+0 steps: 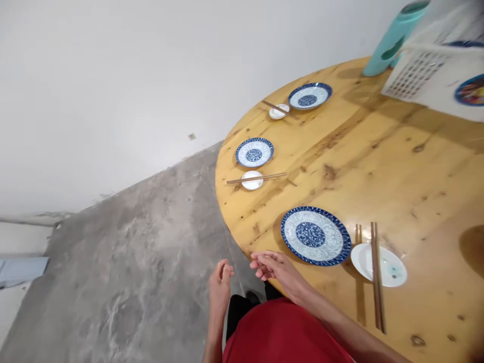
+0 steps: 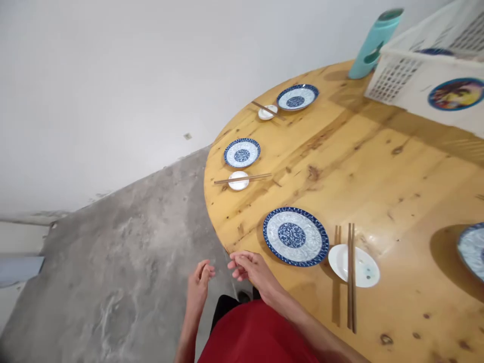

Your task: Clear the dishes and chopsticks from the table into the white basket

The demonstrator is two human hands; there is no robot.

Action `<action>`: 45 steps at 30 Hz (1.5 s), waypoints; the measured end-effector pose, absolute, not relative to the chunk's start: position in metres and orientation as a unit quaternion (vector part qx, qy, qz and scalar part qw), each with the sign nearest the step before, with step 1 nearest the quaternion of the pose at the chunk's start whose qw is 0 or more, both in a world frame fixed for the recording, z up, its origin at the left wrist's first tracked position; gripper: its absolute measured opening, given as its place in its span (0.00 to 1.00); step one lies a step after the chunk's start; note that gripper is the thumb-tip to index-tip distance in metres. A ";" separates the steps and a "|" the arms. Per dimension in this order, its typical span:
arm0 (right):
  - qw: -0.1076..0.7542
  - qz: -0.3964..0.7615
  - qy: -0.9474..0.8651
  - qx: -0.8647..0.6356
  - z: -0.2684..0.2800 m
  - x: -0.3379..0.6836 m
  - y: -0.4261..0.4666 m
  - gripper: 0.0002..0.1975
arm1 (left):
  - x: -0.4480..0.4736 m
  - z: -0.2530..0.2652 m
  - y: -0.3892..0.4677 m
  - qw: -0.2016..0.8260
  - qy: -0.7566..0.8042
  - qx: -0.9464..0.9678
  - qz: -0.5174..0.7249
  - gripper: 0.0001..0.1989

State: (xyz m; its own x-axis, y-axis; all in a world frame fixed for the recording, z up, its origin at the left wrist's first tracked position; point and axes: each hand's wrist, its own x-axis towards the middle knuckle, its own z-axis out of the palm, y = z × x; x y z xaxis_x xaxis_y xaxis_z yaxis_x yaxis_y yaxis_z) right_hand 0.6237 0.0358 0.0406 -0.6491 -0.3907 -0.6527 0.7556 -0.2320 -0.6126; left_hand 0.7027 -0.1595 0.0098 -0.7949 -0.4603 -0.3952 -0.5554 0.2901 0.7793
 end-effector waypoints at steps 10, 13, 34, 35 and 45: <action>0.173 -0.805 0.485 0.295 0.043 0.589 0.000 0.24 | 0.588 -0.009 -0.244 0.098 0.812 -0.171 0.549 0.26; 0.139 -0.804 0.463 0.346 0.041 0.588 -0.036 0.19 | 0.555 0.001 -0.276 0.096 0.820 -0.125 0.550 0.24; -0.009 -0.832 0.367 0.417 0.043 0.502 -0.108 0.27 | 0.343 0.020 -0.289 0.180 0.816 0.071 0.544 0.20; -0.011 -0.837 0.363 0.409 0.045 0.493 -0.106 0.28 | 0.333 0.022 -0.286 0.185 0.820 0.074 0.537 0.20; -0.032 -0.843 0.359 0.399 0.059 0.431 -0.082 0.37 | 0.208 0.053 -0.233 0.179 0.823 0.134 0.523 0.12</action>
